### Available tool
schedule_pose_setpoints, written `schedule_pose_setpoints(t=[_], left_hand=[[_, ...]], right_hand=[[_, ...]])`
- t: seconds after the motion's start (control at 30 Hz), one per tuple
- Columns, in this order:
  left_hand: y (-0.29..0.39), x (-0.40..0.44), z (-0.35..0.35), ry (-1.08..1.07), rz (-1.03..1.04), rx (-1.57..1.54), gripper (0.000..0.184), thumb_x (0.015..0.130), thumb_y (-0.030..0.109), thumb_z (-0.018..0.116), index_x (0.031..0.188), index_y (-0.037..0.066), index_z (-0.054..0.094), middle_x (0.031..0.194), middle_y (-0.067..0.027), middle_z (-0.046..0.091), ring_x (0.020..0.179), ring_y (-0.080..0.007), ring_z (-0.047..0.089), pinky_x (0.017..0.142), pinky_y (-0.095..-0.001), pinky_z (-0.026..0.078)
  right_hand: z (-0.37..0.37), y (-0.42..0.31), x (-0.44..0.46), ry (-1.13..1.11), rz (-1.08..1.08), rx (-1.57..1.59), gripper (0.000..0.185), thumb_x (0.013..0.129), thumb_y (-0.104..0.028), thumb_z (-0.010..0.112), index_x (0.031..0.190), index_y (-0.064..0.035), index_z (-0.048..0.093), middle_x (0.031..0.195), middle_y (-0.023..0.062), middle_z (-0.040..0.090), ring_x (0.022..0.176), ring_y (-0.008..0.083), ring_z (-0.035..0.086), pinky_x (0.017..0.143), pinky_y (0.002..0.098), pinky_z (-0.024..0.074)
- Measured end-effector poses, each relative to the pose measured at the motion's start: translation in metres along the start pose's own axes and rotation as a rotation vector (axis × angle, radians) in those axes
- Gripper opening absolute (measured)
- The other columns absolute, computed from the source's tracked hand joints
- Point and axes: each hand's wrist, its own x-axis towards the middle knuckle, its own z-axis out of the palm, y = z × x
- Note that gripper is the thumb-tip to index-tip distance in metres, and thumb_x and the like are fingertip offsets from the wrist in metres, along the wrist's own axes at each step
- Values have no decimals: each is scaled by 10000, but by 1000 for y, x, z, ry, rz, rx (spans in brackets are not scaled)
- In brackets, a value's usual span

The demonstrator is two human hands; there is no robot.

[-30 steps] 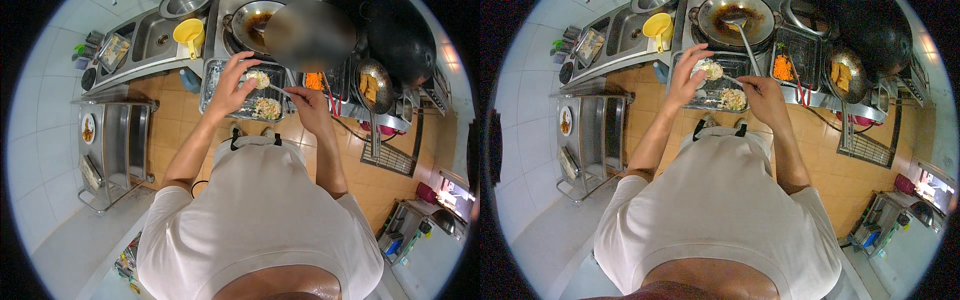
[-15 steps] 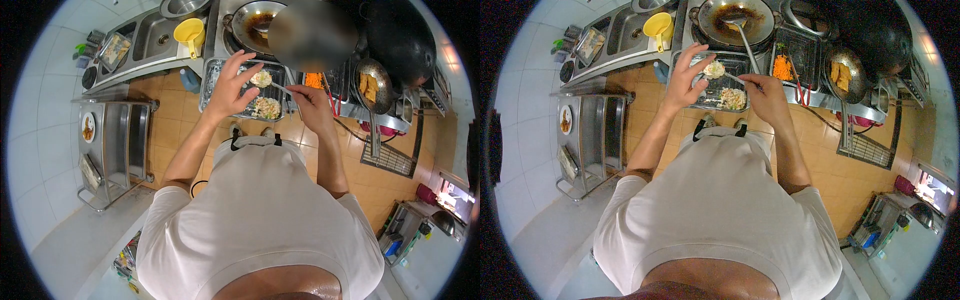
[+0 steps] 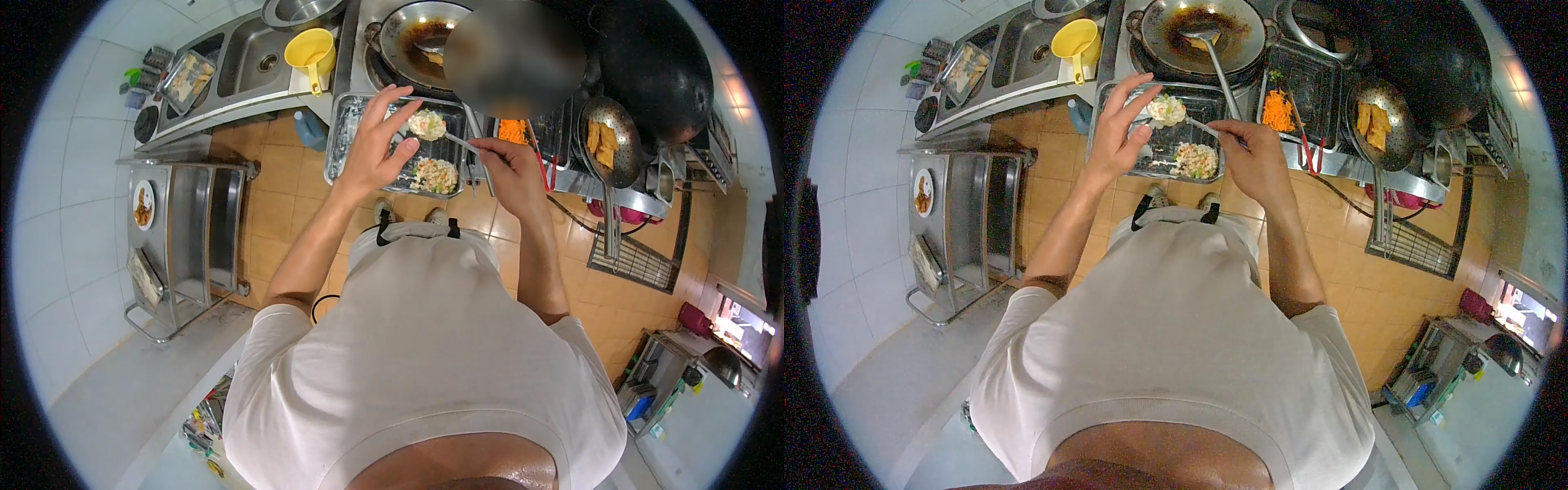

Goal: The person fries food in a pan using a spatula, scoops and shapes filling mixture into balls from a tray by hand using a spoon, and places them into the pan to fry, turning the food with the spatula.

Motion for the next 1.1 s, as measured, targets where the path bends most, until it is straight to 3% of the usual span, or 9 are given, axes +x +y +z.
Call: schedule_pose_setpoints(t=[0.07,0.27,0.47,0.67,0.77,0.87,0.97,1.07,1.1], left_hand=[[10,4,-2,54,7,-43,507,829,380,611,1225,63,615,1363,-182,468,1295,-431,379,1072,-507,316],[15,7,-9,-68,229,270,446,774,433,653,1113,144,681,1356,-168,480,1292,-437,380,1044,-534,342],[13,8,-7,22,217,152,449,759,437,671,1068,111,678,1340,-164,491,1277,-430,405,1016,-525,372],[20,7,-1,79,257,229,362,733,254,754,1039,75,680,1294,-186,517,1213,-411,479,1008,-485,400],[34,12,15,242,-86,1,335,689,123,777,1005,58,687,1280,-173,524,1174,-359,519,984,-430,425],[28,13,17,217,-79,37,300,699,88,759,989,50,690,1286,-178,522,1155,-335,537,961,-404,437],[31,15,14,204,-110,-34,274,707,69,738,977,52,691,1288,-181,522,1148,-329,548,953,-407,439],[28,14,10,179,-86,-21,250,714,49,712,963,50,691,1289,-181,522,1125,-312,570,936,-402,449],[26,13,9,166,-71,2,243,716,43,702,959,49,691,1289,-181,522,1115,-306,579,930,-399,453]], right_hand=[[-1,0,0,2,-16,-12,220,900,-92,555,1031,17,695,716,94,647,663,118,564,612,283,452],[0,2,0,21,-47,-4,221,892,-95,559,1022,18,697,756,128,672,679,141,596,636,293,467],[-3,5,1,-6,-23,-30,227,885,-105,559,1018,21,695,744,126,664,677,147,597,642,292,467],[-1,6,1,7,-42,-4,229,885,-109,560,1019,22,693,743,122,663,671,148,595,639,296,468],[1,2,-1,6,2,-4,224,884,-100,561,1014,27,692,758,132,673,684,150,611,649,297,479],[4,-1,-3,25,-68,10,216,885,-85,556,1004,33,692,777,145,685,702,152,630,660,296,489],[6,2,-3,23,-86,30,210,899,-60,566,1046,4,702,645,-42,528,585,37,416,513,231,326],[4,-6,-4,5,-16,10,209,886,-67,551,997,36,695,791,156,693,712,157,638,674,297,493],[4,-6,-4,7,-25,15,209,886,-68,552,998,36,695,791,156,693,711,158,638,674,297,493]])
